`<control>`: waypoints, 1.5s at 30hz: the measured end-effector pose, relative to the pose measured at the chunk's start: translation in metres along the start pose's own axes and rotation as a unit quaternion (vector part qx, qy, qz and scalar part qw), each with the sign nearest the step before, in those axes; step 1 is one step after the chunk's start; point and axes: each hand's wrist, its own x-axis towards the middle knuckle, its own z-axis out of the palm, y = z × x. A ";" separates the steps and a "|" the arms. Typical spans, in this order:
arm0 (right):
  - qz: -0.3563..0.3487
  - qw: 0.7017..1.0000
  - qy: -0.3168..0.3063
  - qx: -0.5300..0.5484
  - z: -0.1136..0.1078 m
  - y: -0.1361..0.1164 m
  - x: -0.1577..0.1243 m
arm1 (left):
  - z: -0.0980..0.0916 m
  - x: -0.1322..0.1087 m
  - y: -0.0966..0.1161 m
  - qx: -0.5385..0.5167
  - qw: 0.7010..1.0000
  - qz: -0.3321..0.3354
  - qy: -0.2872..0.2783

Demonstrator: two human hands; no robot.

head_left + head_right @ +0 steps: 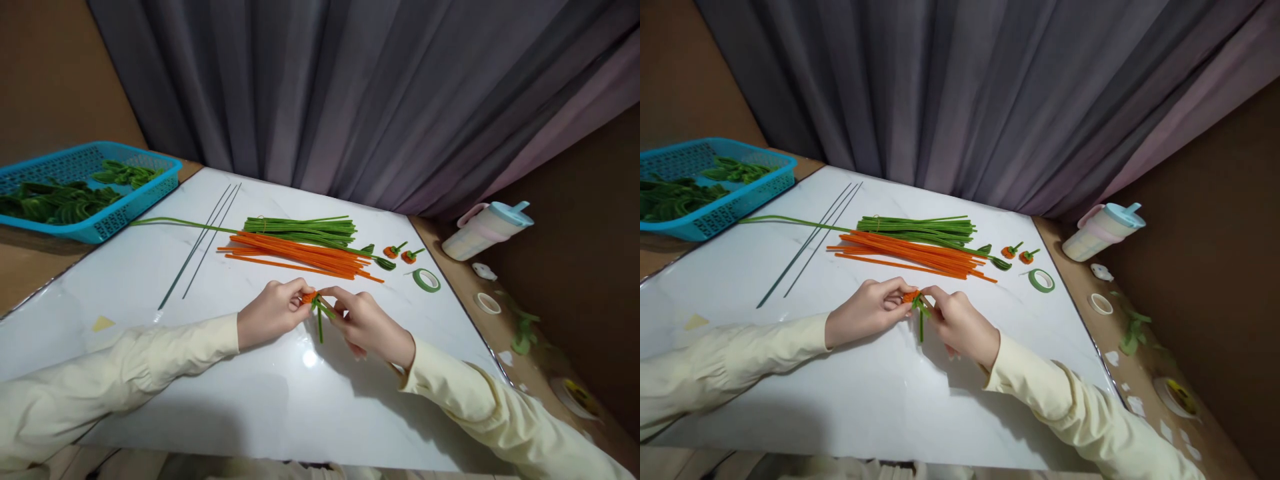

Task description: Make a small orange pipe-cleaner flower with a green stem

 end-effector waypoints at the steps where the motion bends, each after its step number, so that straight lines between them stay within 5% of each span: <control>1: 0.009 1.000 -0.004 0.008 -0.001 -0.001 0.000 | 0.000 0.000 0.000 -0.001 1.000 0.002 -0.001; 9: 0.031 1.000 0.000 0.000 -0.002 -0.005 0.000 | -0.001 0.001 0.001 -0.020 1.000 0.003 -0.003; 14: -0.050 0.986 0.055 -0.152 0.006 0.003 0.001 | -0.001 0.002 0.000 -0.075 0.997 -0.031 -0.014; 23: -0.109 0.945 0.031 -0.305 0.012 0.009 -0.001 | 0.002 0.001 -0.004 -0.099 0.993 -0.053 -0.027; 38: -0.047 0.987 0.007 -0.153 -0.001 -0.005 0.001 | 0.004 -0.001 -0.001 -0.058 0.997 -0.037 -0.023; 45: 0.090 0.994 -0.058 -0.017 -0.011 -0.013 0.000 | 0.005 -0.002 0.002 -0.054 0.998 -0.037 -0.024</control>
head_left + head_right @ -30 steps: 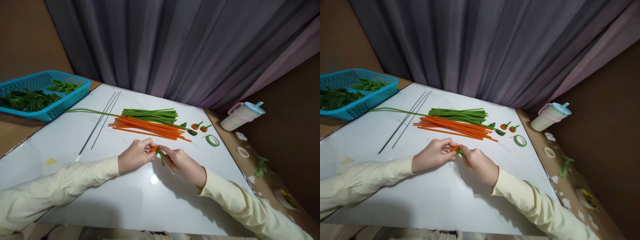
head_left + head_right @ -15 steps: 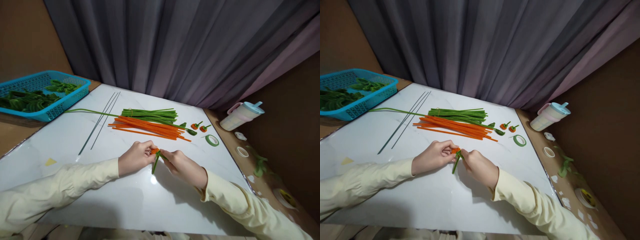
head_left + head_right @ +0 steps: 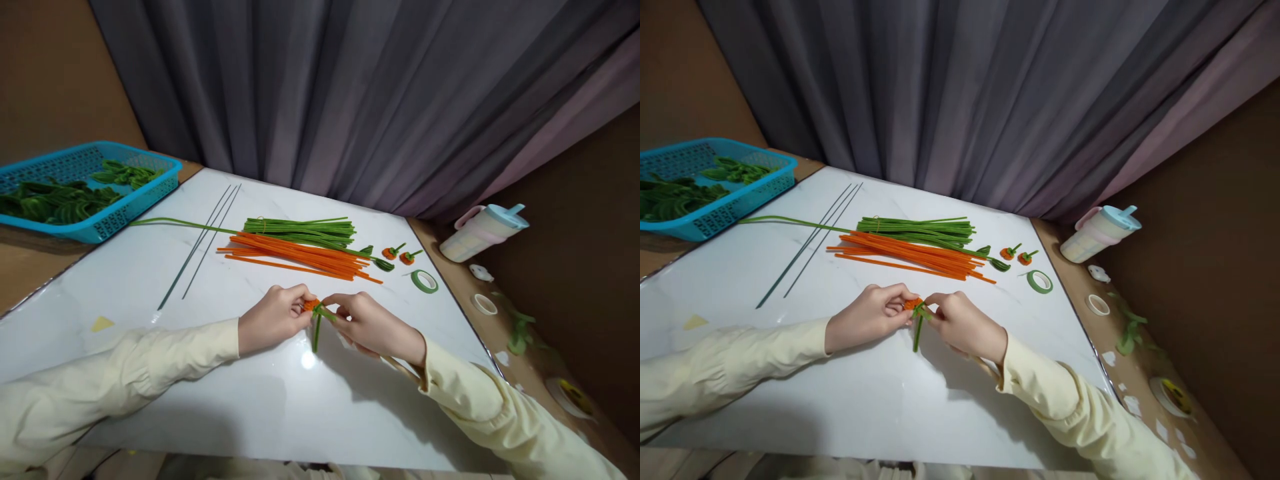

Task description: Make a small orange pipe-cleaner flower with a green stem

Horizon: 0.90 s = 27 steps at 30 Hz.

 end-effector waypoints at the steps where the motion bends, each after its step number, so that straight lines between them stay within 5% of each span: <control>1: 0.005 1.000 -0.003 0.007 0.000 0.000 0.000 | 0.000 0.000 0.000 0.005 1.000 0.004 0.002; 12: 0.036 0.989 -0.050 0.137 -0.002 0.004 0.003 | 0.001 -0.003 0.000 0.046 0.998 0.045 0.015; 27: 0.077 0.913 -0.116 0.383 -0.005 0.016 0.007 | 0.003 -0.006 -0.001 0.051 0.997 0.063 0.016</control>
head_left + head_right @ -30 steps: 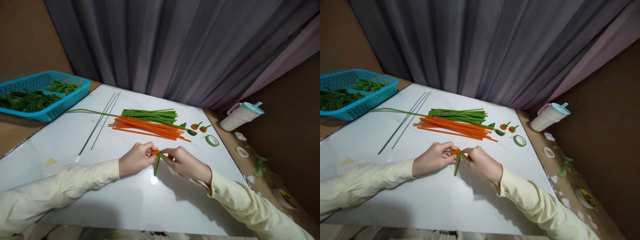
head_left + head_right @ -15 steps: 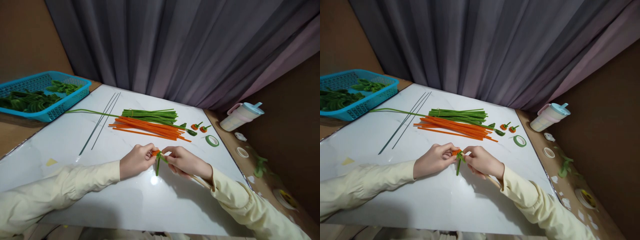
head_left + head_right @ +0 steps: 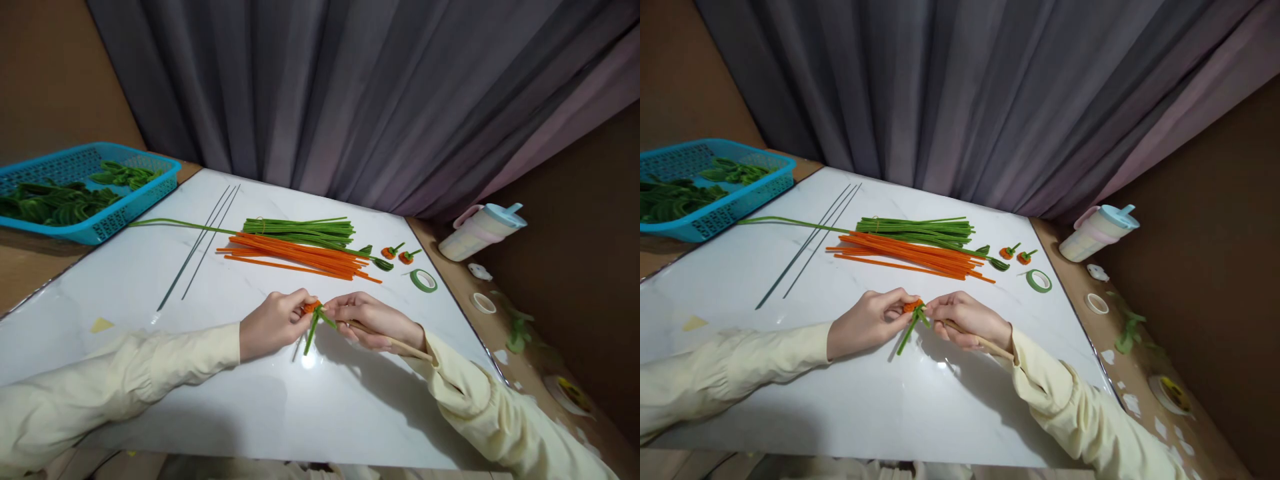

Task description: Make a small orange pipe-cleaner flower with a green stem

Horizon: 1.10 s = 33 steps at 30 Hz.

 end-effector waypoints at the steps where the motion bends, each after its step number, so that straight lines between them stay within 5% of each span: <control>1: -0.003 1.000 0.001 0.004 0.000 0.001 0.000 | 0.000 0.001 0.000 -0.024 1.000 -0.020 0.002; 5: -0.048 0.999 0.016 -0.018 -0.003 0.010 -0.002 | -0.003 0.010 -0.001 -0.171 0.975 -0.141 0.004; 8: -0.126 0.981 0.125 -0.072 -0.010 0.023 -0.002 | -0.007 0.015 -0.002 -0.260 0.946 -0.192 -0.022; 12: -0.264 0.887 0.322 -0.199 -0.026 0.040 0.003 | -0.011 0.016 -0.007 -0.310 0.923 -0.218 -0.061; 16: -0.315 0.782 0.391 -0.370 -0.039 0.049 0.017 | -0.013 0.017 -0.009 -0.326 0.914 -0.231 -0.076; 19: -0.329 0.722 0.372 -0.482 -0.045 0.055 0.030 | -0.014 0.018 -0.008 -0.334 0.909 -0.237 -0.080; 22: -0.362 0.694 0.332 -0.527 -0.049 0.060 0.036 | -0.016 0.018 -0.008 -0.330 0.909 -0.238 -0.093; 26: -0.441 0.690 0.282 -0.500 -0.040 0.060 0.029 | -0.016 0.018 -0.007 -0.307 0.914 -0.238 -0.115; 33: -0.525 0.730 0.172 -0.402 -0.008 0.054 0.019 | -0.015 0.018 -0.001 -0.281 0.920 -0.233 -0.145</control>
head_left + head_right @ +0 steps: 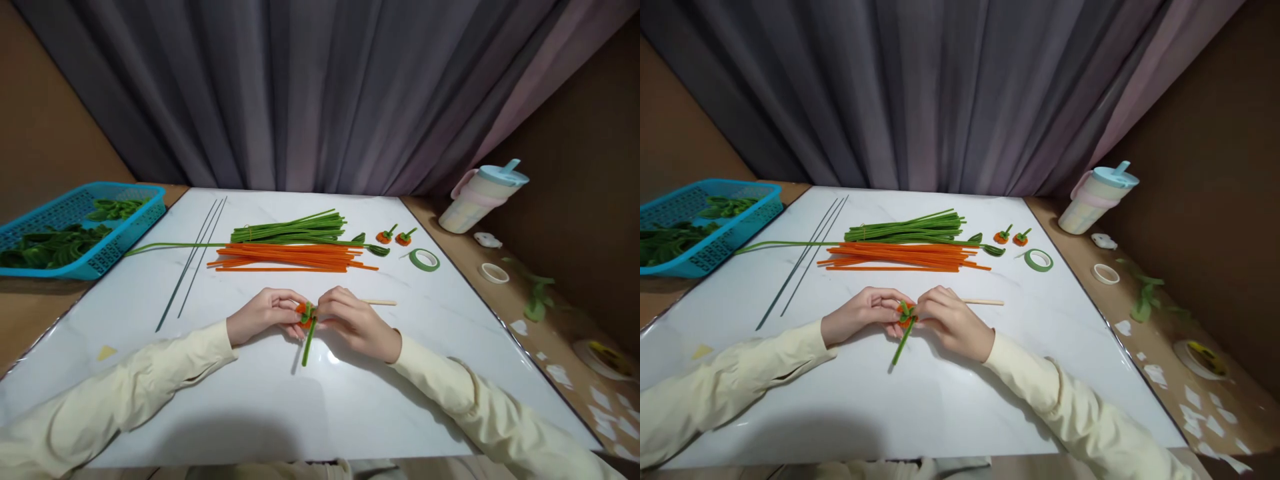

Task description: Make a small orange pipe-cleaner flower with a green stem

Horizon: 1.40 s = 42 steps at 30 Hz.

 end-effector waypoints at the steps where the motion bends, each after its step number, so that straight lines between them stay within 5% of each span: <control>1: 0.003 1.000 0.002 0.012 0.001 -0.001 0.001 | 0.000 0.000 0.000 0.000 1.000 -0.002 -0.002; 15: 0.081 0.991 0.041 0.103 0.007 -0.004 0.008 | 0.006 -0.002 -0.010 -0.012 0.999 0.026 -0.014; 20: 0.122 0.987 0.077 0.075 0.013 -0.009 0.006 | 0.011 -0.004 -0.013 0.028 0.996 0.074 0.039; 26: 0.121 0.986 0.107 0.041 0.015 -0.012 0.004 | 0.012 -0.005 -0.017 0.012 0.994 0.108 0.029; 34: 0.125 0.981 0.027 0.145 -0.003 -0.006 0.003 | 0.014 -0.002 -0.018 0.091 0.983 0.144 0.075; 42: 0.153 0.978 0.003 0.140 -0.008 -0.004 0.003 | 0.013 -0.005 -0.018 0.156 0.970 0.157 0.096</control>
